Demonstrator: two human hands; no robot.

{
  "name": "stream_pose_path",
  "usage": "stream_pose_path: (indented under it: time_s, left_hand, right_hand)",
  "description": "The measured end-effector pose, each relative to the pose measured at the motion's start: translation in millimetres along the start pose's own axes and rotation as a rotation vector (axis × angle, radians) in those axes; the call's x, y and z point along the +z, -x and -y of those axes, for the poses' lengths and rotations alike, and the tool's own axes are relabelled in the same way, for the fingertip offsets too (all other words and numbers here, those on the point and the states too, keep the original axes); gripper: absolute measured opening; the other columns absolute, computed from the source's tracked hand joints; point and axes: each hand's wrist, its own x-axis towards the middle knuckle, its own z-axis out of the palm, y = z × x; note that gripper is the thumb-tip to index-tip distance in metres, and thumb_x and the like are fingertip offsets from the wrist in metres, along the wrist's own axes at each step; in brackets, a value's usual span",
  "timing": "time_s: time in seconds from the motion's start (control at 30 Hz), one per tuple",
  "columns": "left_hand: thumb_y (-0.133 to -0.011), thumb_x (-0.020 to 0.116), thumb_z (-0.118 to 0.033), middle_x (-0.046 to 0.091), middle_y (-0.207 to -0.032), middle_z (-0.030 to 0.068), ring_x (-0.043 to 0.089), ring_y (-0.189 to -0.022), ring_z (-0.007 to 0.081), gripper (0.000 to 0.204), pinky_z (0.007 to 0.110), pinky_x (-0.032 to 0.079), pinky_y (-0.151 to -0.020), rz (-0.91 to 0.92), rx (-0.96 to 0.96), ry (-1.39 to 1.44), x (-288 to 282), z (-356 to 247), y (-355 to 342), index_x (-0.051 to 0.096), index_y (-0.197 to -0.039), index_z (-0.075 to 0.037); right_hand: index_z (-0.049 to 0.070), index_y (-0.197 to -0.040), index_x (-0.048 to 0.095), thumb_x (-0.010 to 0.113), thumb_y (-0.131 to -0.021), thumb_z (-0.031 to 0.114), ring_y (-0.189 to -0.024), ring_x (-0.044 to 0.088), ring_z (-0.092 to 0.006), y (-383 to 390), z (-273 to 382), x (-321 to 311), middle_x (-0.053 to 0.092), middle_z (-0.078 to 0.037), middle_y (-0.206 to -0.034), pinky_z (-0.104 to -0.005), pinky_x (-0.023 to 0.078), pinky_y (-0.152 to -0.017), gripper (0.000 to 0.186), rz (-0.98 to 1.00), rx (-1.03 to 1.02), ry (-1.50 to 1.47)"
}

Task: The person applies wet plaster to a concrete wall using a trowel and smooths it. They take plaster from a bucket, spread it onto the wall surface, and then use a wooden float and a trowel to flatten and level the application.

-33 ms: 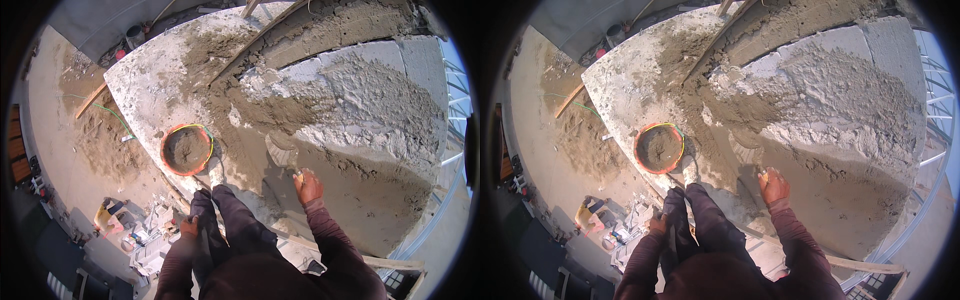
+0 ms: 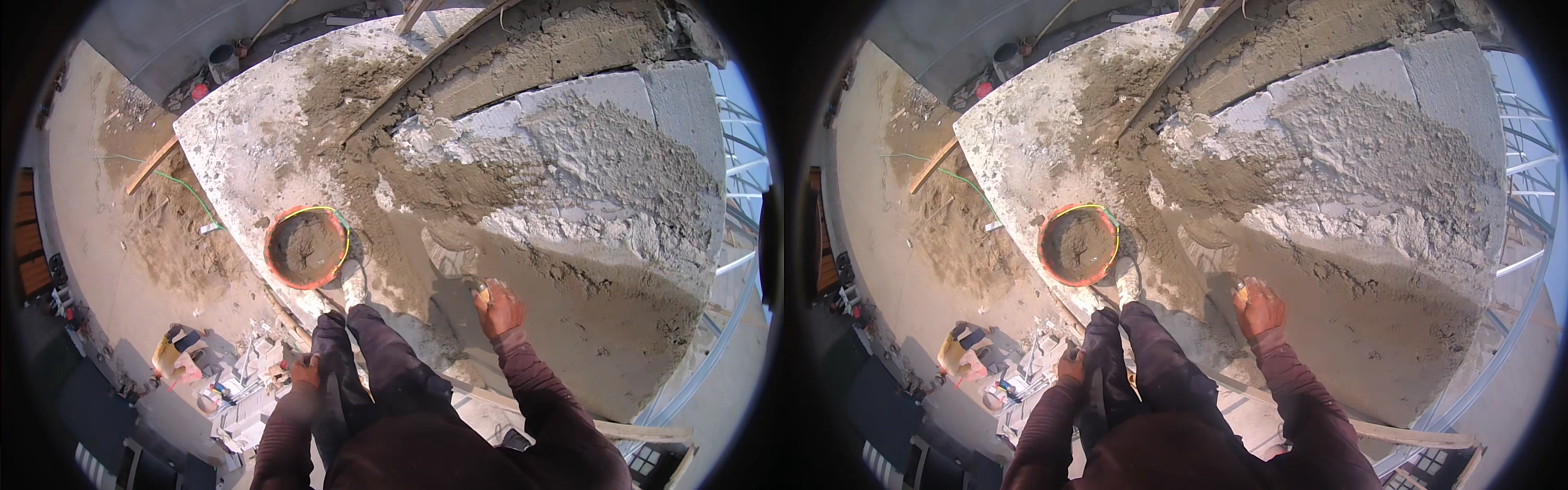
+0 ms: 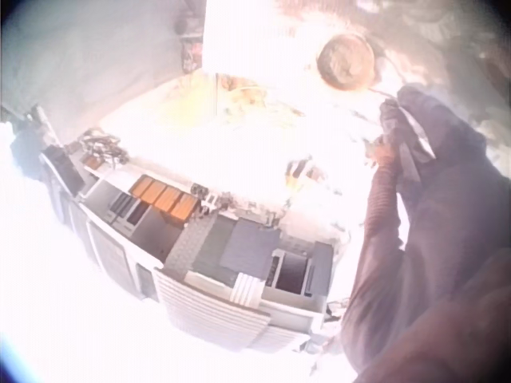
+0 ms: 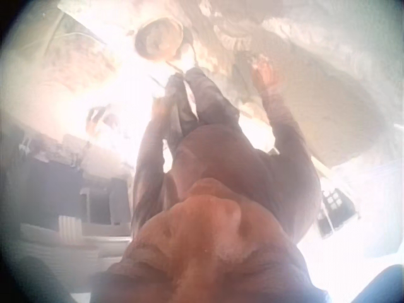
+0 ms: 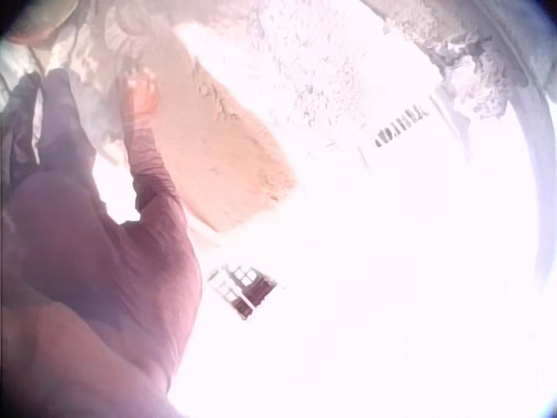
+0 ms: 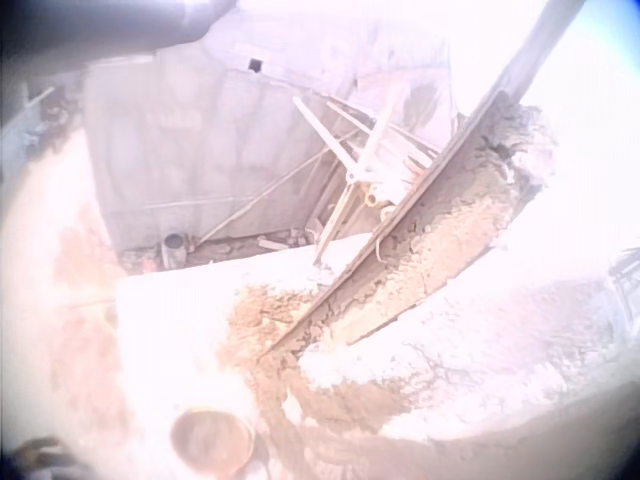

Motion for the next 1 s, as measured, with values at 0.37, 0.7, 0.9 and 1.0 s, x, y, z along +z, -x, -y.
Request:
stream_pose_path:
  time_s: [0.37, 0.7, 0.9, 1.0]
  left_hand:
    - [-0.093, 0.06, -0.024, 0.065, -0.082, 0.0069, 0.058, -0.075, 0.0117, 0.027, 0.029, 0.046, -0.07, -0.27, -0.277, 0.488, -40, 96, 53, 0.063, -0.092, 0.003]
    - [-0.09, 0.066, -0.029, 0.067, -0.085, 0.0106, 0.063, -0.079, 0.0176, 0.032, 0.031, 0.049, -0.074, -0.328, -0.207, 0.636, 25, -40, -16, 0.064, -0.097, 0.003]
    - [-0.082, 0.069, -0.038, 0.048, -0.136, 0.0247, 0.043, -0.129, 0.0376, 0.075, 0.046, 0.034, -0.108, -0.347, 0.146, 0.137, 101, -159, -152, 0.042, -0.135, 0.006]
    - [-0.081, 0.068, -0.048, 0.032, -0.151, 0.0191, 0.03, -0.14, 0.0308, 0.094, 0.049, 0.022, -0.115, -0.389, 0.086, -0.011, 131, -187, -229, 0.024, -0.148, 0.002]
  right_hand:
    - [0.005, -0.115, 0.063, 0.063, -0.092, 0.032, -0.074, 0.063, -0.0178, -71, 168, 34, 0.065, -0.009, -0.091, -0.0282, 0.049, -0.068, 0.036, 1.092, -0.501, -0.871]
    - [0.003, -0.082, 0.056, 0.058, -0.096, 0.024, -0.051, 0.051, -0.0084, -138, 72, -25, 0.053, -0.001, -0.063, -0.0231, 0.041, -0.048, 0.026, 0.317, 0.087, -0.714]
    - [0.002, -0.087, 0.057, 0.054, -0.099, 0.023, -0.055, 0.05, -0.0078, -82, 55, 40, 0.054, -0.001, -0.068, -0.0228, 0.042, -0.05, 0.025, 0.485, 0.173, -0.676]
    - [0.0, -0.093, 0.059, 0.054, -0.098, 0.024, -0.06, 0.052, -0.0078, -64, 35, 102, 0.055, -0.002, -0.071, -0.0228, 0.044, -0.052, 0.025, 0.586, 0.224, -0.653]
